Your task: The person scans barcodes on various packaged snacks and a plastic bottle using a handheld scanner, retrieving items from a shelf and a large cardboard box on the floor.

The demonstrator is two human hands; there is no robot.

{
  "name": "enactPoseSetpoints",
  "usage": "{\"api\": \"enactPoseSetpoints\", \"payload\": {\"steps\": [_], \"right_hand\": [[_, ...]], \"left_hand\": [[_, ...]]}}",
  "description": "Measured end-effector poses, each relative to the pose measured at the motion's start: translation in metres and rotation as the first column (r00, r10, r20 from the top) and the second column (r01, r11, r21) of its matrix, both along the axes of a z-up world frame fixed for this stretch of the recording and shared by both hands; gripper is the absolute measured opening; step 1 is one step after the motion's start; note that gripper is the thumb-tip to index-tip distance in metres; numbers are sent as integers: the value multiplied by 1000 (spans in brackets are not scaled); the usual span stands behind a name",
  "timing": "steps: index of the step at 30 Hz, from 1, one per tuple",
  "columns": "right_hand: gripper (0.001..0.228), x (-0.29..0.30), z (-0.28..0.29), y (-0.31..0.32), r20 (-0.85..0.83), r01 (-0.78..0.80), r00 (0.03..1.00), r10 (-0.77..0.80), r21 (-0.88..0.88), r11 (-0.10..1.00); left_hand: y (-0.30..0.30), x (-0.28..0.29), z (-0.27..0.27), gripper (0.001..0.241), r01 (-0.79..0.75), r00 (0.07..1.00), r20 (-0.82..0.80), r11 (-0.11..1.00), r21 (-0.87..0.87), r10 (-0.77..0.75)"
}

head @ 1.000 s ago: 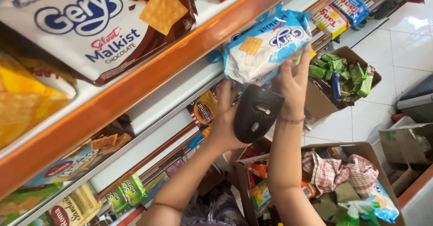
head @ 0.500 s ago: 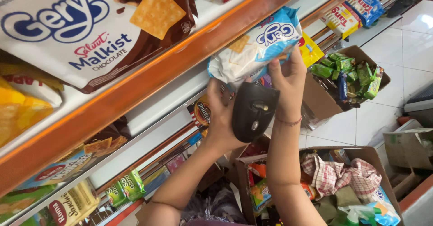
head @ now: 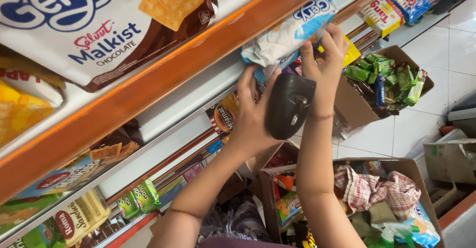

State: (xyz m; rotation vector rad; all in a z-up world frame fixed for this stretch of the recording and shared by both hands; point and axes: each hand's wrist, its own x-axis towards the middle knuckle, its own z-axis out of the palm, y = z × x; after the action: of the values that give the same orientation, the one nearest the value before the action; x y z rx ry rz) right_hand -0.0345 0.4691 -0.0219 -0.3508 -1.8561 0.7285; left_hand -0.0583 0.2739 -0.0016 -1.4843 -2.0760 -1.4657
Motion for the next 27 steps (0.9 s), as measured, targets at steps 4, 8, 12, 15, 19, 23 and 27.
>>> {"api": "enactPoseSetpoints", "payload": {"steps": [4, 8, 12, 15, 19, 23, 27], "right_hand": [[32, -10, -4, 6, 35, 2, 999, -1, -33, 999], [33, -17, -8, 14, 69, 56, 996, -59, 49, 997], [34, -22, -7, 20, 58, 112, 991, -122, 158, 981], [36, -21, -9, 16, 72, 110, 990, -118, 107, 988], [43, -21, -20, 18, 50, 180, 981, -187, 114, 977], [61, -22, -33, 9, -55, 300, 953, -297, 48, 953], [51, 0, -33, -22, -42, 302, 952, -304, -50, 952]], "left_hand": [[2, 0, 0, 105, -23, 999, -33, 1000, 6, 23], [5, 1, -1, 104, -36, 999, 41, 999, 22, 35], [7, 1, 1, 105, -54, 997, 55, 999, 1, 54], [15, 0, 1, 111, -119, 993, -4, 992, -30, 119], [14, 5, 2, 93, -74, 997, 36, 997, 0, 74], [0, 11, 8, 75, -42, 996, 83, 999, -2, 42], [-25, 28, 4, 71, -70, 988, -140, 997, -22, 66]]}}
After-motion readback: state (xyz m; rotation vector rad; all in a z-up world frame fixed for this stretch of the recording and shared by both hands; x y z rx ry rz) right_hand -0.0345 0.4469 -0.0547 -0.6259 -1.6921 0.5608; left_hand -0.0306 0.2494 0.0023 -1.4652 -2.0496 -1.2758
